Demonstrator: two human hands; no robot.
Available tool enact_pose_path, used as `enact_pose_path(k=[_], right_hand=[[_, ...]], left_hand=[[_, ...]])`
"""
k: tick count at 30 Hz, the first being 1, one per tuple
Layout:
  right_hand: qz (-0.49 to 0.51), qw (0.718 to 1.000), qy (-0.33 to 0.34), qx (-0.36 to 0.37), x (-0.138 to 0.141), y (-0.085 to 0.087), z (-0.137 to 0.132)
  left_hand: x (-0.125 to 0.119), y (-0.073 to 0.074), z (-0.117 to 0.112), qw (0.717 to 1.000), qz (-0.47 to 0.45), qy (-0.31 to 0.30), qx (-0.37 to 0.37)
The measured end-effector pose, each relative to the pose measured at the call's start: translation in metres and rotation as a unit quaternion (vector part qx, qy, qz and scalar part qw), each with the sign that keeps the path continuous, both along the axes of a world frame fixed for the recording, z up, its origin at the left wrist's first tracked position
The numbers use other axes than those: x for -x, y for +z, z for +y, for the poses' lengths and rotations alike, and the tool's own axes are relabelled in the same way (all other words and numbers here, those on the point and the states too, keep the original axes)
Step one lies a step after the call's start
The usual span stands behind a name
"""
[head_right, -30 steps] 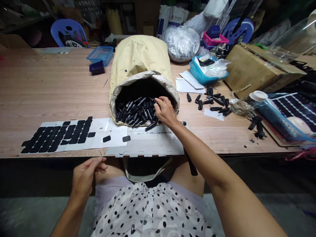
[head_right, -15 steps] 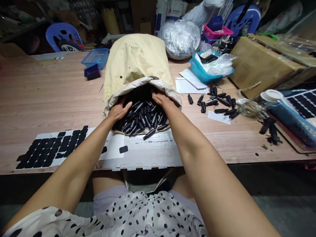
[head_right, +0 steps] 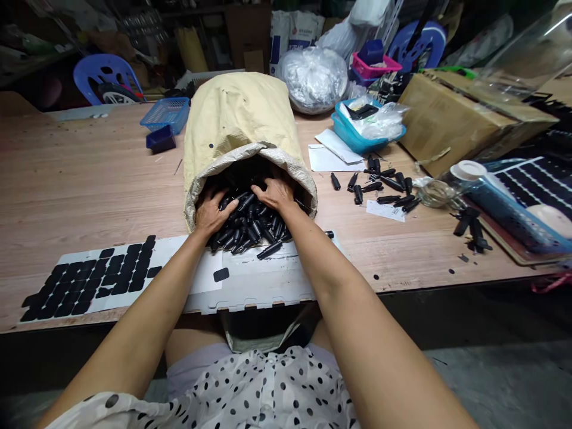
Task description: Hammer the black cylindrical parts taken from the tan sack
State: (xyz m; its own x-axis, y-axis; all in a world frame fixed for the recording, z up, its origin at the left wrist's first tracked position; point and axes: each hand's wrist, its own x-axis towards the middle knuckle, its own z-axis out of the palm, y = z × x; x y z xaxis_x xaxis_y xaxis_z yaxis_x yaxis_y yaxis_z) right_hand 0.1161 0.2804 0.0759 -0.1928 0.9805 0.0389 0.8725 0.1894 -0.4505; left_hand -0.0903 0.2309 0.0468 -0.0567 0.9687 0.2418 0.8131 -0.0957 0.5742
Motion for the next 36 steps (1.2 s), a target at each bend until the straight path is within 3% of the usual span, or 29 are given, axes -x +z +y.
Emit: enact_pose_path(k=[9,21,27,32,36], right_hand=[[-0.034,0.998,-0.007,-0.045,0.000,0.003,-0.020],[0.002,0.997,0.001,-0.081,-0.021,-0.020,-0.028],[-0.016,0.996,0.033,-0.082,-0.028,-0.014,-0.031],[0.014,0.992,0.056,-0.115,-0.046,-0.004,-0.055],[0.057,0.983,0.057,-0.163,-0.075,0.002,-0.092]], left_hand=[[-0.005,-0.005,-0.015,1.000,-0.006,-0.003,-0.011],[-0.012,-0.008,-0.018,0.999,0.042,0.006,-0.005],[-0.014,-0.003,-0.013,0.999,0.046,0.010,0.027],[-0.014,0.002,-0.005,0.999,0.024,0.018,0.038],[-0.019,0.011,-0.015,0.999,0.031,0.034,-0.018]])
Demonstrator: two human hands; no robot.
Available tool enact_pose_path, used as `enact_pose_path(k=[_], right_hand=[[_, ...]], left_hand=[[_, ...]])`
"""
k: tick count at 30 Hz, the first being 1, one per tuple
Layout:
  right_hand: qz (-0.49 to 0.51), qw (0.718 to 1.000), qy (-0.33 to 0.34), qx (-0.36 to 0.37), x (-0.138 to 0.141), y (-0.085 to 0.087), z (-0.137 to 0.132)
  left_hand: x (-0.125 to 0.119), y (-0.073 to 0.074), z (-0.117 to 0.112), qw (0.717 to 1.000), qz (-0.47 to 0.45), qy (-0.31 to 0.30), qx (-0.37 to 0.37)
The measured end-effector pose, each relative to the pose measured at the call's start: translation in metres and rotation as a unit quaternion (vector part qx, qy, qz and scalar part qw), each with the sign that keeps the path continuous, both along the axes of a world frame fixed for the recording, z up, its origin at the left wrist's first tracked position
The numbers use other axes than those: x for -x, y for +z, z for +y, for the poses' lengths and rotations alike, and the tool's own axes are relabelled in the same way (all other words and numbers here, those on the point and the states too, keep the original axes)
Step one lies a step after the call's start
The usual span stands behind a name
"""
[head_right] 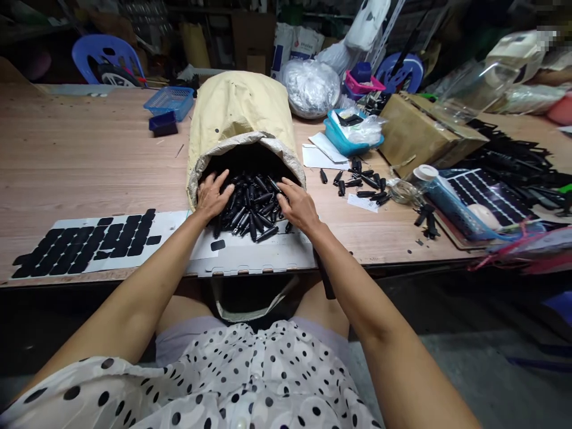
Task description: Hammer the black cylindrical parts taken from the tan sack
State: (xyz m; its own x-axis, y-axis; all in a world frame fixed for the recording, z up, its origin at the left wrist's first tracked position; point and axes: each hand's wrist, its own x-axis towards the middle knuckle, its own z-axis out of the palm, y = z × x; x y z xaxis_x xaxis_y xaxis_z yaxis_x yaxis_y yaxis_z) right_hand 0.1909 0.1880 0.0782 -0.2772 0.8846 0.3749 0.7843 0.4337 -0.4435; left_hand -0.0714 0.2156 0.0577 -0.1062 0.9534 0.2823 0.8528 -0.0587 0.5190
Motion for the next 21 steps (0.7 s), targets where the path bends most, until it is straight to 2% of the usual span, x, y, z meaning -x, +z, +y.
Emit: enact_pose_path(k=[3,5,7,10,12,15,21], right_hand=[[0.034,0.996,-0.070,-0.040,-0.030,-0.005,-0.040],[0.046,0.987,-0.149,-0.045,-0.049,-0.016,-0.068],[0.032,0.975,-0.221,-0.018,-0.062,-0.030,-0.093],[0.007,0.963,-0.262,0.054,-0.065,-0.048,-0.120],[-0.013,0.962,-0.269,0.047,-0.061,-0.056,-0.129],[-0.025,0.960,-0.277,0.014,-0.053,-0.062,-0.132],[0.013,0.958,-0.286,-0.023,-0.051,-0.068,-0.130]], left_hand=[[-0.018,0.005,-0.032,0.996,0.018,-0.021,-0.082],[-0.040,0.005,-0.060,0.991,0.043,-0.066,-0.111],[-0.065,0.000,-0.086,0.982,0.081,-0.134,-0.104],[-0.094,-0.010,-0.108,0.976,0.123,-0.165,-0.068],[-0.103,-0.015,-0.113,0.978,0.130,-0.155,-0.044],[-0.103,-0.019,-0.115,0.981,0.114,-0.156,-0.037],[-0.090,-0.023,-0.129,0.966,0.077,-0.243,-0.034]])
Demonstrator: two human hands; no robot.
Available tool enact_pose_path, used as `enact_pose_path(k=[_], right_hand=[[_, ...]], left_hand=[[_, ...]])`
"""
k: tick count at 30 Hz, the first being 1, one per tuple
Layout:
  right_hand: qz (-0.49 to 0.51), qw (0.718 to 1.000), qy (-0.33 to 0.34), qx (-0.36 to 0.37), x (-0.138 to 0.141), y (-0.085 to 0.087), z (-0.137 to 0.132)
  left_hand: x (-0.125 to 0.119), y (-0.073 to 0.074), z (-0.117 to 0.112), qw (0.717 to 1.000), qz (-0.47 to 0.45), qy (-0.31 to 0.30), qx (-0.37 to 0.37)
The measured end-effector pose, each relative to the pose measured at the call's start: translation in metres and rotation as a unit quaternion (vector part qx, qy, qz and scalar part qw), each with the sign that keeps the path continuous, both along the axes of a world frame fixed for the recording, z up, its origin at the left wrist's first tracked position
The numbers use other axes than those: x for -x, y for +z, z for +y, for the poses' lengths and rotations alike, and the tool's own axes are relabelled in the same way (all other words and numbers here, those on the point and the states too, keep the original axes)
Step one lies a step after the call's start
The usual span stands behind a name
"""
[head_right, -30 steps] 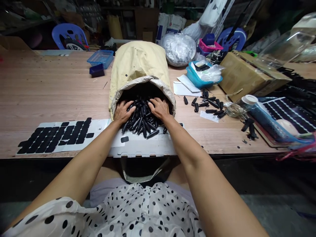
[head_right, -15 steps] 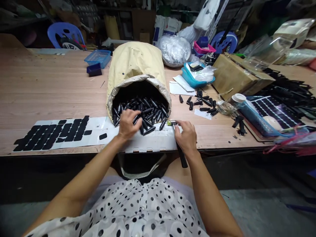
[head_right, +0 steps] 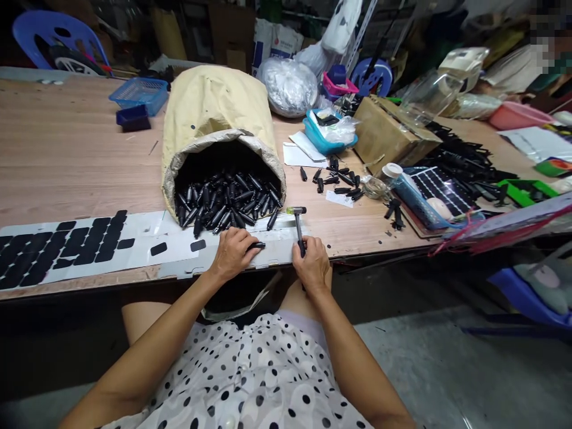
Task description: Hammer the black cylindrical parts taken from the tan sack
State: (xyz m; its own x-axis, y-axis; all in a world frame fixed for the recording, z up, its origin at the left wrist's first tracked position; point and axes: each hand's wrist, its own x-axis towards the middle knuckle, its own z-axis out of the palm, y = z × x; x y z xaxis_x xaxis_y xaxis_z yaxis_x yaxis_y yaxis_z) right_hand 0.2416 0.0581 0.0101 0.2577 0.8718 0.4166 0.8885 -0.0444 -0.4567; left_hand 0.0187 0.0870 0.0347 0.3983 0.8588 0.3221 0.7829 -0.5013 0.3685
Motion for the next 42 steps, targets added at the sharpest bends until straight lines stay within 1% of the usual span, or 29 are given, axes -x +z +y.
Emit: enact_pose_path(k=[2,5,7,9,10,12,14,16,18,22,27,30,33,35,38,42], right_hand=[[0.025,1.000,-0.004,-0.011,-0.001,0.000,0.000],[0.086,0.996,-0.003,-0.034,-0.002,0.002,-0.005],[0.134,0.990,0.011,-0.053,-0.002,0.004,-0.014],[0.189,0.980,0.034,-0.057,0.001,0.006,-0.028],[0.223,0.973,0.048,-0.041,0.004,0.006,-0.037],[0.300,0.950,0.087,0.008,0.012,0.005,-0.055],[0.330,0.934,0.127,0.043,0.021,0.003,-0.070],[0.324,0.933,0.147,0.055,0.029,0.002,-0.080],[0.295,0.940,0.158,0.062,0.034,0.001,-0.085],[0.223,0.954,0.188,0.074,0.038,0.003,-0.084],[0.164,0.961,0.216,0.053,0.039,0.008,-0.082],[0.152,0.960,0.231,0.044,0.040,0.008,-0.082],[0.152,0.956,0.244,0.061,0.041,0.007,-0.081],[0.157,0.955,0.242,0.065,0.043,0.008,-0.080],[0.164,0.955,0.241,0.051,0.047,0.010,-0.081],[0.162,0.950,0.261,0.058,0.053,0.012,-0.082]], left_hand=[[0.005,-0.003,-0.002,1.000,-0.013,-0.014,0.020],[0.014,-0.008,-0.001,0.998,-0.040,-0.013,0.049],[0.018,-0.011,0.001,0.996,-0.060,-0.011,0.061],[0.021,-0.012,0.001,0.995,-0.078,-0.010,0.069],[0.021,-0.012,0.001,0.994,-0.084,-0.008,0.073],[0.020,-0.012,0.000,0.993,-0.090,-0.003,0.079],[0.018,-0.011,-0.001,0.992,-0.091,0.004,0.084],[0.017,-0.011,-0.001,0.992,-0.089,0.009,0.088],[0.016,-0.011,-0.001,0.992,-0.087,0.013,0.092],[0.016,-0.011,0.001,0.991,-0.086,0.017,0.104],[0.014,-0.009,0.001,0.990,-0.081,0.022,0.117],[0.013,-0.008,0.000,0.990,-0.077,0.021,0.117],[0.013,-0.007,0.000,0.990,-0.076,0.022,0.114],[0.013,-0.008,0.000,0.991,-0.078,0.021,0.110],[0.013,-0.008,0.000,0.991,-0.084,0.017,0.106],[0.012,-0.007,0.000,0.989,-0.082,0.021,0.118]])
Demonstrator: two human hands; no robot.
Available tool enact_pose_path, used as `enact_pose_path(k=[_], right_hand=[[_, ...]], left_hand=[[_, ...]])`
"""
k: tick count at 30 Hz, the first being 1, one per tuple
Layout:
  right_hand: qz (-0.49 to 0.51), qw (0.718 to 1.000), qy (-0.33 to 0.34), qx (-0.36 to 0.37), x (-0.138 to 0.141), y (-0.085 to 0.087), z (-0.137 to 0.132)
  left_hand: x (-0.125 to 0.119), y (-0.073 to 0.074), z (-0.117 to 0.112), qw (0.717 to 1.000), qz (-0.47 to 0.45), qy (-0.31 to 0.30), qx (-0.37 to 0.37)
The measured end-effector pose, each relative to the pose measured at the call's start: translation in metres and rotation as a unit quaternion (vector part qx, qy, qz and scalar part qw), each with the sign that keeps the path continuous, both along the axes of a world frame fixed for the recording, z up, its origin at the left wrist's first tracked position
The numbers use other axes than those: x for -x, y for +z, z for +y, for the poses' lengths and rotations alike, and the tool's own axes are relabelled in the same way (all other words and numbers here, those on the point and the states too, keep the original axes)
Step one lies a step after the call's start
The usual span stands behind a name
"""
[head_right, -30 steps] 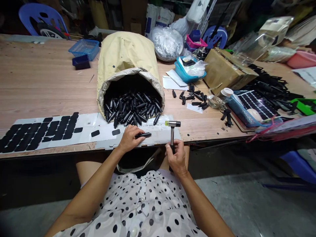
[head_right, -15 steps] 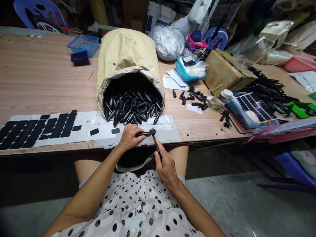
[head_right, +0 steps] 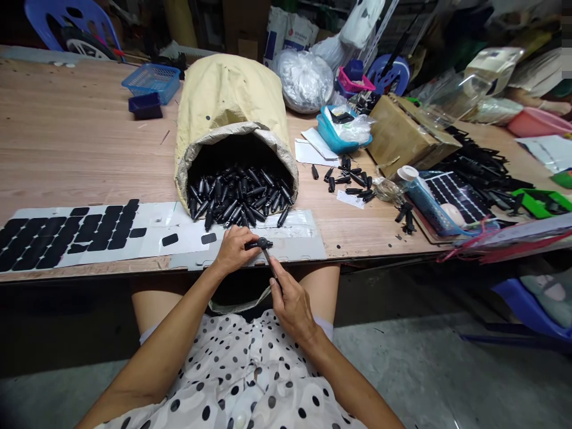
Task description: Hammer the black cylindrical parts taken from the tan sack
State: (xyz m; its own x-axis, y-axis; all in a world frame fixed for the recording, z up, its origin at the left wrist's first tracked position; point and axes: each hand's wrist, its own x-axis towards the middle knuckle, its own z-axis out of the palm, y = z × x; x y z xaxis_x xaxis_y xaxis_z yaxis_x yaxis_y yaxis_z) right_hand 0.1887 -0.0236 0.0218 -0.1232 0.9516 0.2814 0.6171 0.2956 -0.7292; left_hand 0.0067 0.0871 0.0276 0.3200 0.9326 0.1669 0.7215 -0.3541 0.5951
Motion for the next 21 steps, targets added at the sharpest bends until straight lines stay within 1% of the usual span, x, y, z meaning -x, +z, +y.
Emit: enact_pose_path(k=[3,5,9,12,15,18,21], right_hand=[[0.005,1.000,0.003,0.007,0.000,0.000,0.002],[0.008,1.000,-0.021,0.001,-0.004,0.002,0.006],[-0.026,0.991,-0.128,-0.017,-0.023,0.006,0.022],[-0.087,0.975,-0.203,-0.031,-0.041,0.005,0.035],[-0.160,0.953,-0.253,-0.039,-0.056,-0.001,0.041],[-0.212,0.937,-0.275,-0.043,-0.062,-0.007,0.041],[-0.239,0.931,-0.272,-0.047,-0.060,-0.009,0.038]], left_hand=[[0.000,0.000,0.000,1.000,0.003,-0.001,0.004],[-0.001,0.000,0.000,1.000,0.004,-0.001,-0.002],[-0.001,-0.001,-0.001,1.000,0.006,0.003,-0.011],[-0.001,-0.001,-0.001,1.000,0.005,0.003,-0.014],[-0.001,-0.002,-0.001,1.000,0.005,0.004,-0.017],[0.000,-0.003,-0.001,1.000,0.000,0.000,-0.028],[0.002,-0.004,-0.002,0.999,-0.005,-0.001,-0.037]])
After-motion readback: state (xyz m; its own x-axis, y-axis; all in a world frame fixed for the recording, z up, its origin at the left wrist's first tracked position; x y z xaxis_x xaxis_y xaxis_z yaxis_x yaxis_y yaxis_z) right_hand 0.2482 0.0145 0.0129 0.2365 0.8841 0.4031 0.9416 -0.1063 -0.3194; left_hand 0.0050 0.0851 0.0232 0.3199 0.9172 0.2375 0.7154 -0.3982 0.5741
